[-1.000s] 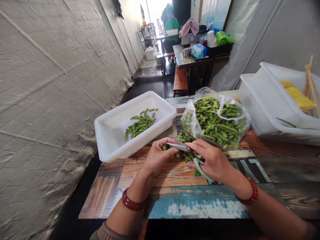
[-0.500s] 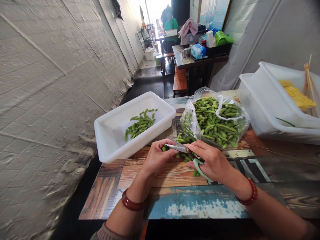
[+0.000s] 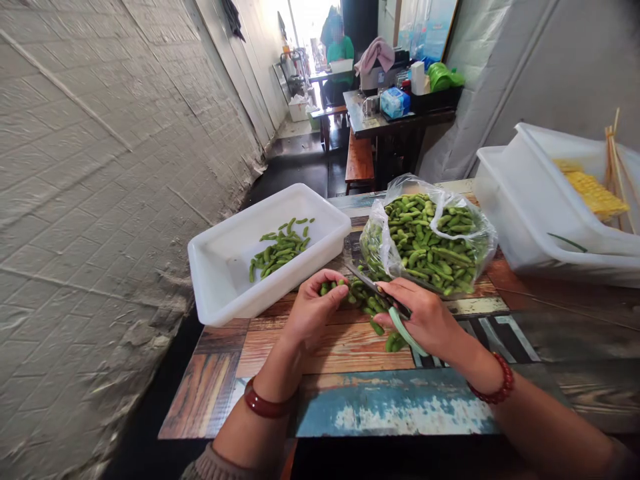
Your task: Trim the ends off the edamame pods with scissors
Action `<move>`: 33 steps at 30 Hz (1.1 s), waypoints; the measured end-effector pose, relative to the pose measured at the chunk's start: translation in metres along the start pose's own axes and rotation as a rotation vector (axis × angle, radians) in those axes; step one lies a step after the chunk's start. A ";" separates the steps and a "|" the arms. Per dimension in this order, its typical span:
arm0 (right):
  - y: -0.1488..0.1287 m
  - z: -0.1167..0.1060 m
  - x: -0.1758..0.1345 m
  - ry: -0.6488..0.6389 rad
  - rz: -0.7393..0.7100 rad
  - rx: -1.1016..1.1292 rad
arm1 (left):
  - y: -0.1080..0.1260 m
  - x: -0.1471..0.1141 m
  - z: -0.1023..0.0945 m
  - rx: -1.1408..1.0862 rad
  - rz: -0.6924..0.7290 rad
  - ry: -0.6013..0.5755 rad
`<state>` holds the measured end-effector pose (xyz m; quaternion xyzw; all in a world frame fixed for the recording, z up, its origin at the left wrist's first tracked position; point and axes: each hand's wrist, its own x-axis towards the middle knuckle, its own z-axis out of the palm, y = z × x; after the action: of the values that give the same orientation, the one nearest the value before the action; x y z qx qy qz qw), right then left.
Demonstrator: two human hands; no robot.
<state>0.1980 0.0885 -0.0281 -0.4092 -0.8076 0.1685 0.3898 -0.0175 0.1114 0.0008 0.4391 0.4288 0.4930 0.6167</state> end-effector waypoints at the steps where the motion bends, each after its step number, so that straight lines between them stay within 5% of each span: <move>1: 0.001 0.000 0.000 0.016 0.005 0.008 | 0.001 0.000 0.001 -0.046 -0.017 0.012; 14: -0.007 -0.001 0.000 -0.125 0.039 -0.044 | 0.000 0.004 0.003 -0.292 -0.044 0.040; 33: -0.007 0.000 -0.001 -0.101 -0.014 -0.085 | -0.002 0.003 0.007 -0.283 -0.035 0.033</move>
<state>0.1946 0.0837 -0.0244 -0.4110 -0.8354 0.1516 0.3321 -0.0099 0.1128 0.0006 0.3318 0.3728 0.5448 0.6739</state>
